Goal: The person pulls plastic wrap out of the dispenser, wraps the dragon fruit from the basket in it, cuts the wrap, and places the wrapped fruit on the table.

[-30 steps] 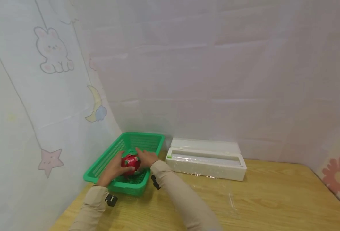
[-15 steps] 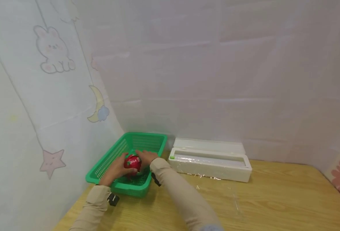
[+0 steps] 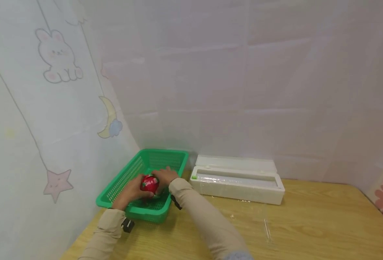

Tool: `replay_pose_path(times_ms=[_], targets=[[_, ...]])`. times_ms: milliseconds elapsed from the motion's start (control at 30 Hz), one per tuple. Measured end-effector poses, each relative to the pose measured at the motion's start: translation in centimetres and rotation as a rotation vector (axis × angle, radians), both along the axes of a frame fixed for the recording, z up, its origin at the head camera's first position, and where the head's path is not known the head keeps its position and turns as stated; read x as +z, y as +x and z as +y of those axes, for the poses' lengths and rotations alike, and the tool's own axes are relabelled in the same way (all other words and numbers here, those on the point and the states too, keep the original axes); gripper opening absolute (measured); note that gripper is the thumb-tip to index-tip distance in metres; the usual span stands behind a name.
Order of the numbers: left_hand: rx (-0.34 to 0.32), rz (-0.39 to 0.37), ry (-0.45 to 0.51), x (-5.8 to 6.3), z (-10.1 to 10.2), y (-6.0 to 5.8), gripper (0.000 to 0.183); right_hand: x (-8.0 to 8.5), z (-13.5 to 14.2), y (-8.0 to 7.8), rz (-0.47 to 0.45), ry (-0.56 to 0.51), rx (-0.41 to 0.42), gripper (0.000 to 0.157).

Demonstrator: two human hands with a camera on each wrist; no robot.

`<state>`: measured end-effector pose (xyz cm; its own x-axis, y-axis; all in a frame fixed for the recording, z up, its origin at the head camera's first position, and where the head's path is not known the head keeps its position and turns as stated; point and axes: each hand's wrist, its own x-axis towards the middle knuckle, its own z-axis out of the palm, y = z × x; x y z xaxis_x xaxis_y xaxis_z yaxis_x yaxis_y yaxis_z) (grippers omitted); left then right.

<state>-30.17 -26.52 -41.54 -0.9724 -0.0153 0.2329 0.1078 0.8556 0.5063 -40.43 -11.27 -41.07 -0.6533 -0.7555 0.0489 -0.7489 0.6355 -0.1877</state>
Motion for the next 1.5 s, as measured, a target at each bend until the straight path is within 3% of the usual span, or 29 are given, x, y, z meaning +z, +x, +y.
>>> replay_pose_path(times_ms=[167, 533, 767, 1033, 1200, 1500], targets=[[0.013, -0.034, 0.015, -0.1, -0.1, 0.4, 0.073, -1.2, -0.2, -0.5, 0.146, 0.068, -0.009, 0.079], [-0.012, -0.024, 0.055, 0.1, -0.3, 0.5, 0.058, -1.0, -0.2, -0.8, -0.083, -0.009, 0.049, 0.074], [-0.025, 0.021, 0.072, 0.5, -0.3, 0.4, 0.058, -0.4, -0.1, -0.8, -0.039, -0.034, 0.053, 0.071], [-0.008, 0.158, 0.008, 0.2, -0.6, 0.4, 0.056, -0.9, -0.2, -1.3, 0.044, -0.121, 0.105, 0.079], [0.028, 0.221, -0.051, 1.2, -0.4, 0.6, 0.062, 0.6, 0.0, -0.5, 0.084, -0.155, 0.101, 0.082], [0.046, 0.296, -0.057, 2.6, -0.1, 0.8, 0.067, 3.2, 1.1, 0.6, 0.147, -0.176, 0.124, 0.079]])
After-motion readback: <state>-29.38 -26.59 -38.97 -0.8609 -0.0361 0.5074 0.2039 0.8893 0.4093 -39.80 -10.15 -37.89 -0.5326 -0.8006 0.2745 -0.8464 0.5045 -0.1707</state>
